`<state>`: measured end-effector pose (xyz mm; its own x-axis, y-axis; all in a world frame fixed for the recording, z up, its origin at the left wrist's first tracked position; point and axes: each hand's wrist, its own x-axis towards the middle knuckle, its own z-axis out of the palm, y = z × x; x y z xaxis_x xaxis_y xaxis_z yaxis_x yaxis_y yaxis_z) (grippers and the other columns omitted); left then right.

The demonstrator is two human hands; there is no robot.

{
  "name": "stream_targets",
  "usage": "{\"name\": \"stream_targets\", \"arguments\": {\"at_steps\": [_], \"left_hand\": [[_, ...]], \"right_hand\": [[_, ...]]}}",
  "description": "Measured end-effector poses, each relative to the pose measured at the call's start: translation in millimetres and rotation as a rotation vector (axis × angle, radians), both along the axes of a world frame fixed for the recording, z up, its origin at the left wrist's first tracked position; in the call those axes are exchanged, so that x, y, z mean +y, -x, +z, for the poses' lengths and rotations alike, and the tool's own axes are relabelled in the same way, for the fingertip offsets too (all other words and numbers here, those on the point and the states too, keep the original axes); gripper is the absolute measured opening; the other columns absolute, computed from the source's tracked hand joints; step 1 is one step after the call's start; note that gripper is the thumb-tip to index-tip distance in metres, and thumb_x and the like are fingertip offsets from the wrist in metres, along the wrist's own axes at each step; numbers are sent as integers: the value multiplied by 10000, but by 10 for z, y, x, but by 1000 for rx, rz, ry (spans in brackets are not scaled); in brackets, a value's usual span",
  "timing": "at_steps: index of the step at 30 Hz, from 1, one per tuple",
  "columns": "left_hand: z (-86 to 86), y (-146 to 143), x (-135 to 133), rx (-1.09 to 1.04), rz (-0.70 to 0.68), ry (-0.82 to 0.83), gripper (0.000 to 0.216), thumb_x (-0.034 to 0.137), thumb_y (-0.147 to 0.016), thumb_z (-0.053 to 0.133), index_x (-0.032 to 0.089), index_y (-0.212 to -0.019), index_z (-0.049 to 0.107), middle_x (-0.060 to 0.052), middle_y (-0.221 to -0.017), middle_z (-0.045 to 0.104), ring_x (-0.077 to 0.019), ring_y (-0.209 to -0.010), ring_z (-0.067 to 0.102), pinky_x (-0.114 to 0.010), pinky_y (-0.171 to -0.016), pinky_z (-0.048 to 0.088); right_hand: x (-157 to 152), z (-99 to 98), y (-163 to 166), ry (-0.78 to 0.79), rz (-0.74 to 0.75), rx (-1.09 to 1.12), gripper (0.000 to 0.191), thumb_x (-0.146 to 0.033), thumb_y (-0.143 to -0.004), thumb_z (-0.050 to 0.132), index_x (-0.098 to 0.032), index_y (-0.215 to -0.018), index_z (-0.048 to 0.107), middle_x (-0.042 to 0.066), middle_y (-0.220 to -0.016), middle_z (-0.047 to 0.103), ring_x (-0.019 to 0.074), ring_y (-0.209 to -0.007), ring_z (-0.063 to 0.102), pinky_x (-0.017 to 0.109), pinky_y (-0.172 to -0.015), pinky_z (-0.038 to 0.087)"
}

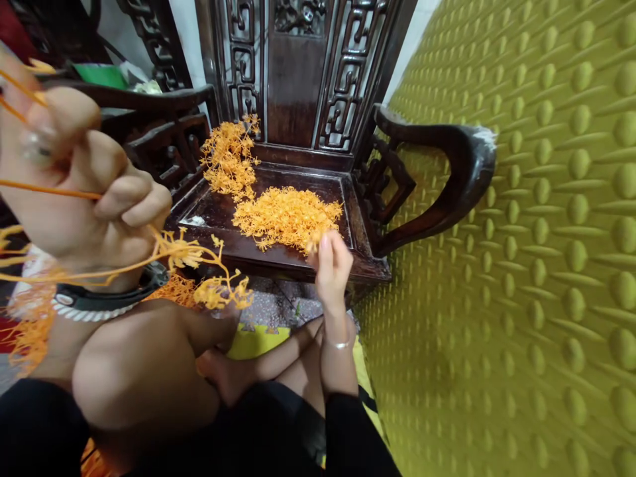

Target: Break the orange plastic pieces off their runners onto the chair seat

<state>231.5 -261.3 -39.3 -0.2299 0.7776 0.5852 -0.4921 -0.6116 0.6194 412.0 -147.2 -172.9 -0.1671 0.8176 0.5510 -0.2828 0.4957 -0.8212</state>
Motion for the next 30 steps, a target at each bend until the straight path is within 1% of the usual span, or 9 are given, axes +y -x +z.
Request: {"name": "stream_targets", "arguments": {"at_steps": [4, 6, 9, 15, 19, 24, 26, 27, 30], "left_hand": [[-40, 39, 22, 82, -190, -48, 520, 299, -1030, 121, 193, -537, 246, 80, -430, 130, -38, -278, 5, -167, -259, 114], [-54, 48, 39, 88, -258, -73, 511, 336, -1029, 215, 191, -542, 266, 84, -434, 144, -35, -273, 32, -168, -263, 120], [-58, 32, 50, 51, -271, -26, 571, 378, -1031, 149, 186, -520, 316, 81, -428, 144, -45, -276, 40, -172, -273, 126], [-31, -6, 29, -88, -177, 110, 725, 467, -1002, 15, 172, -488, 432, 78, -427, 136, -53, -305, 12, -183, -298, 112], [-15, 11, 31, -127, -150, 128, 721, 463, -1009, 80, 161, -482, 467, 79, -439, 141, -53, -326, 2, -181, -313, 104], [-28, 35, 55, -127, -194, 97, 648, 404, -1023, 98, 168, -487, 374, 84, -449, 127, -52, -332, -1, -184, -317, 110], [-44, 45, 71, -128, -232, 65, 624, 373, -1023, 44, 175, -512, 342, 84, -448, 116, -55, -328, 6, -188, -318, 114], [-53, 48, 80, -129, -245, 54, 618, 363, -1020, 18, 177, -526, 340, 84, -448, 110, -56, -326, 9, -189, -318, 115], [-80, 49, 104, -125, -268, 49, 606, 299, -1017, -14, 177, -556, 360, 83, -450, 103, -61, -324, 4, -189, -313, 116]], "right_hand": [[679, 301, 201, -318, -302, -635, 288, -349, -920, 449, -189, -687, 506, -15, -596, 433, 115, -566, 408, 267, -582, 317], [877, 271, 318, -342, -393, -864, 200, -231, -884, 453, -177, -706, 528, 26, -661, 505, 164, -677, 474, 306, -679, 362], [984, 103, 411, -347, -363, -1003, 102, -128, -778, 491, -165, -740, 578, 90, -789, 577, 250, -864, 510, 390, -813, 388], [1007, -48, 287, -358, -300, -947, 285, -168, -752, 510, -164, -1022, 602, 102, -1038, 621, 261, -1020, 513, 412, -938, 390], [1123, 35, 196, -343, -302, -891, 224, -232, -751, 555, -188, -962, 617, 87, -1011, 650, 283, -1027, 516, 455, -946, 385], [804, 46, 230, -279, -372, -422, 117, -240, -793, 528, -184, -858, 606, 54, -886, 638, 177, -808, 568, 340, -802, 454], [490, -2, 313, -111, -208, -169, 177, -353, -847, 527, -190, -855, 597, 25, -805, 611, 120, -642, 523, 262, -629, 441], [330, -36, 372, 5, -43, -78, 240, -418, -870, 503, -195, -861, 593, 16, -778, 602, 102, -585, 494, 235, -560, 415], [-41, -159, 601, 330, 647, -2, 491, -619, -886, 356, -189, -870, 591, 29, -751, 597, 104, -578, 508, 226, -524, 439]]}}
